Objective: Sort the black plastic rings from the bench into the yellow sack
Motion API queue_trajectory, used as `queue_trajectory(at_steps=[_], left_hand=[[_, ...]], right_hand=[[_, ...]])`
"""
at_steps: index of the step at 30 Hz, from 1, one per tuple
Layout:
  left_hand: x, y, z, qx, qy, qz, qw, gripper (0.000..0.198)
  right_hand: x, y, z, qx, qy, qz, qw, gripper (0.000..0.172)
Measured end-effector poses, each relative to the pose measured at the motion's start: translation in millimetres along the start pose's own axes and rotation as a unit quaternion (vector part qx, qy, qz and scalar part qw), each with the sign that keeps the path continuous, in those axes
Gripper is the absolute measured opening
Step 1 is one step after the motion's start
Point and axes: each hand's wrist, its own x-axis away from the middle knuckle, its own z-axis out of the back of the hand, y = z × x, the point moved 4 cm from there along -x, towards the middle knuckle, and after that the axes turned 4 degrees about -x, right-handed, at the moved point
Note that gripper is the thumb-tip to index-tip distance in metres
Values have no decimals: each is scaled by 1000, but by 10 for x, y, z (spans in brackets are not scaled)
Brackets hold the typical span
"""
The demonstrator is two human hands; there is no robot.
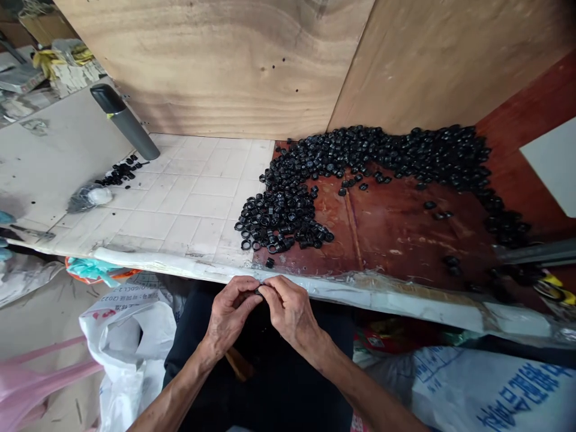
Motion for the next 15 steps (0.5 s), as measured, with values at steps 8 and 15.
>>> queue_trajectory(at_steps=[8, 15], left_hand=[[12, -58, -16, 118, -2, 152, 981, 22], [96, -29, -86, 144, 12, 157, 977, 24]], right_hand=[[46, 52, 80, -100, -12, 65, 993, 25], [114, 103, 122, -135, -12, 27, 990, 23]])
